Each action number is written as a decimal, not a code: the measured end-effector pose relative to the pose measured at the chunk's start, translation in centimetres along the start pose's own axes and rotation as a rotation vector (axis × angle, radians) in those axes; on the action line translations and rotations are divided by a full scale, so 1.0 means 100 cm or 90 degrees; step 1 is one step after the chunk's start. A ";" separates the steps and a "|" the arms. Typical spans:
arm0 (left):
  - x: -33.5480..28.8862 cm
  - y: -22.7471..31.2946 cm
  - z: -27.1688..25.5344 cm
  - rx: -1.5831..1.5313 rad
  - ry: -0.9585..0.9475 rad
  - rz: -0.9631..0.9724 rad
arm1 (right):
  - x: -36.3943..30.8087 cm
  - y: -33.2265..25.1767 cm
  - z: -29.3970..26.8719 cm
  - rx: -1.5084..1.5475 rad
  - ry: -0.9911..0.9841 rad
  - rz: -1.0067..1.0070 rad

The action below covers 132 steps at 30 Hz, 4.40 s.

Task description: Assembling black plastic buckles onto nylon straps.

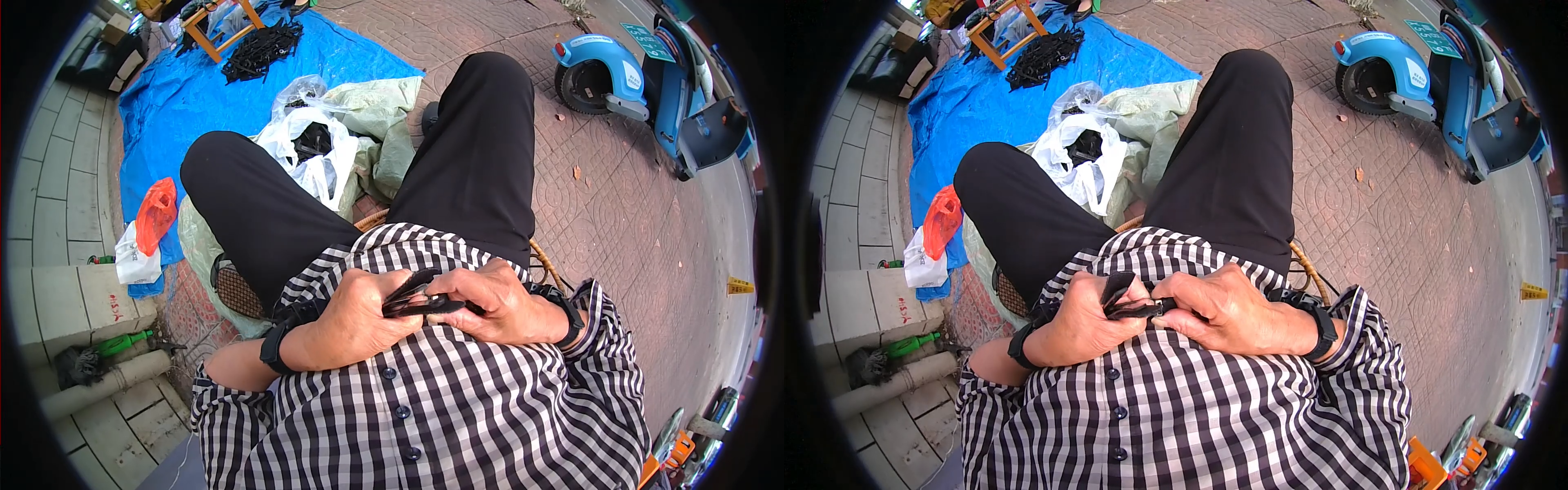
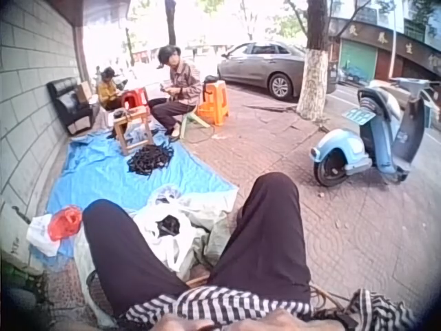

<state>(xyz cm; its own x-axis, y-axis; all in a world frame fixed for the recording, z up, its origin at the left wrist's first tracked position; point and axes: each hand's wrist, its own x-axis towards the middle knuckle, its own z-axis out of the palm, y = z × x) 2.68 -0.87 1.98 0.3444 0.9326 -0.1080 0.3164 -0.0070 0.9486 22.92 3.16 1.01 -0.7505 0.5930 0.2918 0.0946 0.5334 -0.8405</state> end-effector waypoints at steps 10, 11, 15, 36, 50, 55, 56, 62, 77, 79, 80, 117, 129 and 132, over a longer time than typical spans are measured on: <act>-0.001 0.001 0.000 0.056 0.004 0.062 | 0.010 0.004 -0.012 0.266 -0.114 0.183; -0.002 0.001 -0.001 0.048 -0.005 0.044 | 0.010 0.005 -0.011 0.258 -0.108 0.159; -0.001 0.001 -0.002 0.029 -0.013 0.017 | 0.012 0.003 -0.007 0.205 -0.095 0.131; 0.003 0.006 -0.010 -0.276 0.104 -0.117 | 0.019 0.002 0.002 -0.131 0.138 -0.040; 0.006 0.010 -0.020 -0.339 0.122 0.020 | 0.036 0.005 -0.009 0.241 0.107 0.117; 0.018 0.005 -0.027 -0.436 0.057 -0.035 | 0.037 0.015 -0.010 0.480 0.113 0.210; 0.020 0.006 -0.027 -0.493 0.030 -0.040 | 0.036 0.017 -0.009 0.546 0.118 0.223; 0.036 0.012 -0.023 -0.374 0.064 -0.065 | 0.040 0.020 -0.015 0.775 0.150 0.262; 0.049 0.019 -0.017 -0.279 0.041 -0.075 | 0.038 0.035 -0.017 0.551 0.169 0.197; 0.048 0.020 -0.020 -0.361 -0.015 -0.115 | 0.037 0.037 -0.019 0.555 0.159 0.180; 0.049 0.015 -0.022 -0.399 -0.049 -0.111 | 0.038 0.034 -0.020 0.521 0.153 0.173; 0.048 0.009 0.002 -0.102 0.155 0.120 | 0.036 0.006 -0.016 0.530 0.312 0.124; 0.045 0.003 0.009 -0.173 0.195 0.149 | 0.036 0.000 -0.008 0.704 0.287 0.244; 0.046 0.008 0.009 -0.181 0.205 0.127 | 0.036 0.000 -0.008 0.777 0.310 0.263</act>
<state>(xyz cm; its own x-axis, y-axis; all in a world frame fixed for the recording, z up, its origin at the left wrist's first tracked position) 5.31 3.10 1.98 0.0685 0.9879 0.1390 0.0013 -0.1395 0.9902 20.78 5.78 2.45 -0.4824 0.8615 -0.1586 -0.5659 -0.4447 -0.6943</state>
